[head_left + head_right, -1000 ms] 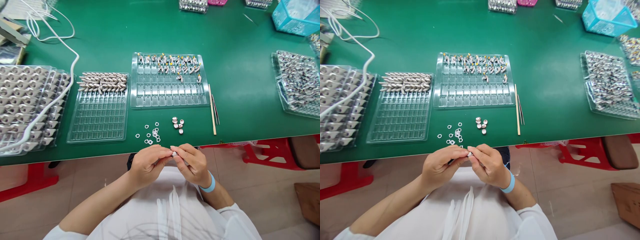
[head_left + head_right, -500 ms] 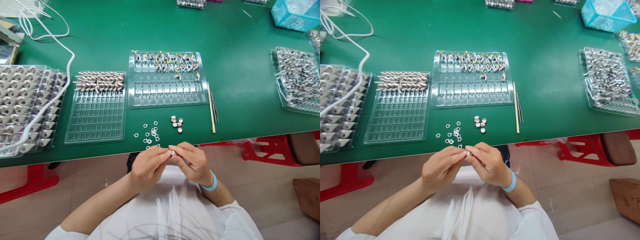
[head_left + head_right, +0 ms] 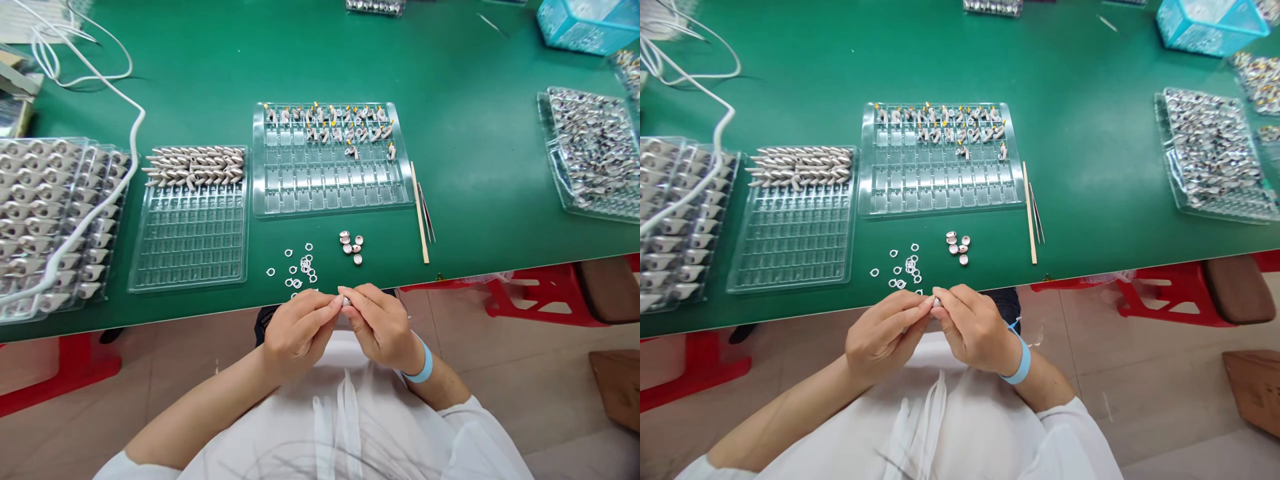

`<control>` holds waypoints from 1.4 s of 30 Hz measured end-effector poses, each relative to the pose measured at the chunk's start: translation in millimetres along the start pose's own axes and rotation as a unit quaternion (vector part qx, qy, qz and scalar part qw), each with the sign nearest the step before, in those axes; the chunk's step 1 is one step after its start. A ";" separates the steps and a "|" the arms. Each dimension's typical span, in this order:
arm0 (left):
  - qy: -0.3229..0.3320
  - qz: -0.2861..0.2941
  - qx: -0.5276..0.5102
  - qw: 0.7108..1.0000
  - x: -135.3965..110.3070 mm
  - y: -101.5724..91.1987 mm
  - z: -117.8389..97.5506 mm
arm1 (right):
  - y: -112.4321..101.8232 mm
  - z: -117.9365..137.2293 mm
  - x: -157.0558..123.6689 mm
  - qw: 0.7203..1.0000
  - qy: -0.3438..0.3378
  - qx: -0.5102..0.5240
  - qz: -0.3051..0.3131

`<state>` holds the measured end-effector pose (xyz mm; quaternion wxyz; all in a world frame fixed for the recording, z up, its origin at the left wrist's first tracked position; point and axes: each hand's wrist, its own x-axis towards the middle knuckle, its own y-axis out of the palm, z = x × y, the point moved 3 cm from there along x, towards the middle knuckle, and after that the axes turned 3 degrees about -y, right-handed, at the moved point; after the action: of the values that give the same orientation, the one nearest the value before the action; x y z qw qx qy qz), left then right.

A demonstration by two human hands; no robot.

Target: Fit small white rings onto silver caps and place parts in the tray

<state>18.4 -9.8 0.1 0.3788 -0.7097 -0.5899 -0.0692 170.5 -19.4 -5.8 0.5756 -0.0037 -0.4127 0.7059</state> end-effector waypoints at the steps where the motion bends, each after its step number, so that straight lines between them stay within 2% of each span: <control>1: 0.000 0.000 0.007 1.000 -0.4 0.7 0.2 | -0.2 -0.1 0.3 1.000 0.003 -0.007 0.006; 5: -0.003 0.005 0.019 1.000 -0.6 3.0 0.3 | -1.1 0.1 2.9 1.000 0.020 0.007 0.014; 10: -0.010 0.006 0.012 1.000 0.6 4.3 -2.2 | -0.3 0.2 3.9 0.998 0.047 0.027 -0.008; 19: -0.009 0.018 0.002 1.000 3.4 3.2 -5.9 | -3.0 3.2 2.4 0.998 -0.011 0.000 -0.063; 22: -0.005 0.021 0.006 1.000 2.3 2.9 -5.0 | -3.4 3.9 2.4 0.998 -0.017 -0.007 -0.058; 30: -0.003 0.025 0.022 0.999 1.0 1.6 -5.2 | -2.2 0.6 1.7 1.000 -0.003 0.025 0.005; 42: -0.002 -0.001 0.008 1.000 -1.0 1.4 -4.6 | -0.6 3.8 1.4 0.999 -0.011 -0.006 -0.050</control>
<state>21.0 -13.5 2.2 0.3833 -0.7065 -0.5914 -0.0638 168.6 -20.5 -2.4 0.6054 0.0215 -0.4233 0.6737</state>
